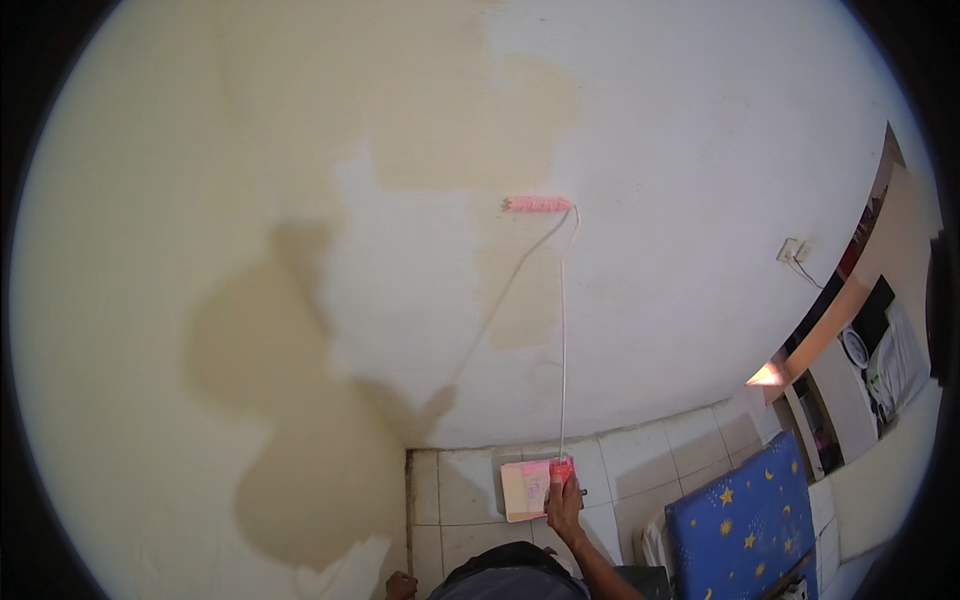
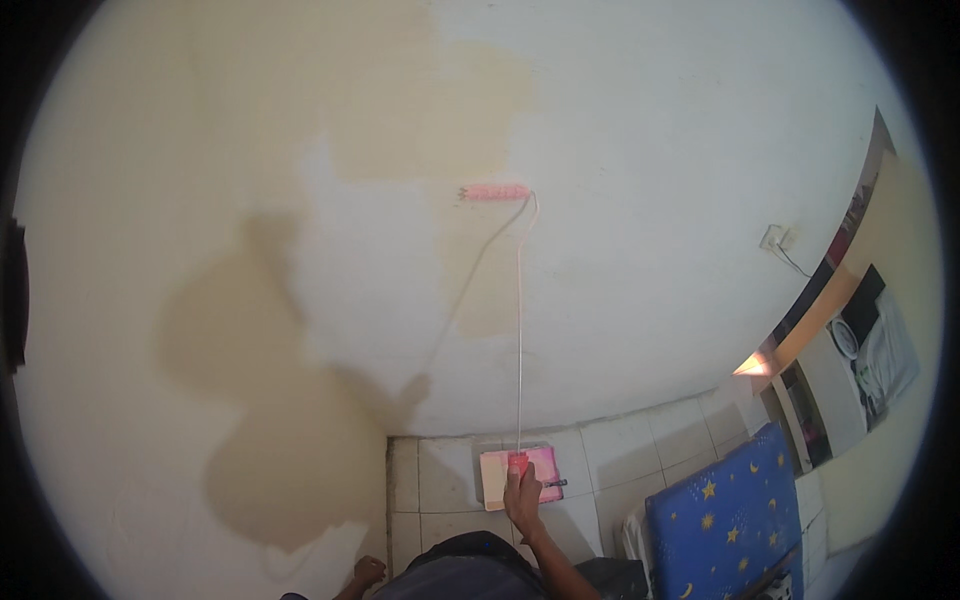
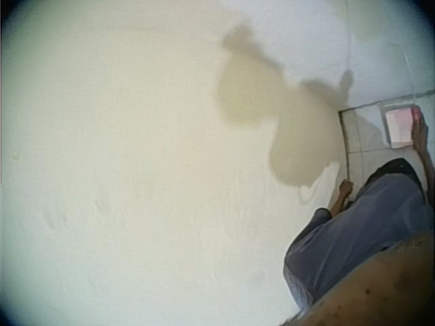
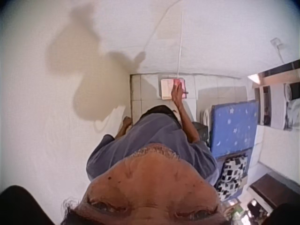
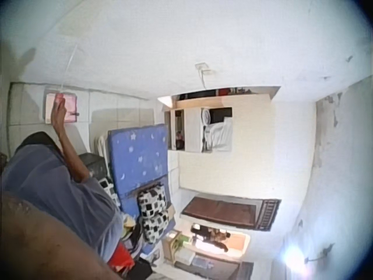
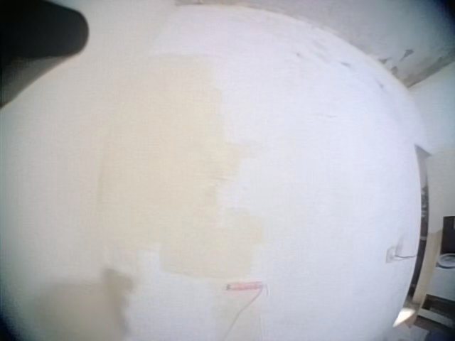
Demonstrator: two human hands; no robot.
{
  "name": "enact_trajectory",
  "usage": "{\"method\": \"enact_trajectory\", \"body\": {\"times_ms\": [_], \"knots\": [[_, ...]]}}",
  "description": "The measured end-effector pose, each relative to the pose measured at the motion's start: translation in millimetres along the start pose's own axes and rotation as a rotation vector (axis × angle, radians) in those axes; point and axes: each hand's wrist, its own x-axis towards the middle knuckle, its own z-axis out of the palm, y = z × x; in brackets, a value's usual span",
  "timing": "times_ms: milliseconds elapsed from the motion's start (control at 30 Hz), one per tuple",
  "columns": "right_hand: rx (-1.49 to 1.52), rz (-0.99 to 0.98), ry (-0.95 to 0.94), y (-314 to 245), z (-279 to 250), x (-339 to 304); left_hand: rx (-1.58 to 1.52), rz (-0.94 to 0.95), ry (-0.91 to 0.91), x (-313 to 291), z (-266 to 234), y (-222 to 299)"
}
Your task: The person paints a wall using a roller. They dip the roller into a tray of pink paint and apply it to a light-colored interior wall with vertical strokes.
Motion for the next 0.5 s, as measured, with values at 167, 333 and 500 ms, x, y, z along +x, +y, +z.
{"method": "enact_trajectory", "body": {"times_ms": [167, 333, 500], "knots": [[0.010, -0.010, 0.008, -14, -8, 60, 0.073, 0.075, 0.002, 3, -4, 14], [0.050, -0.016, -0.048, -26, -11, 73, -0.072, 0.056, 0.034, 17, 3, 5], [-0.049, 0.059, -0.020, 16, -14, 3, 0.062, -0.055, -0.042, -10, 2, 32]]}}
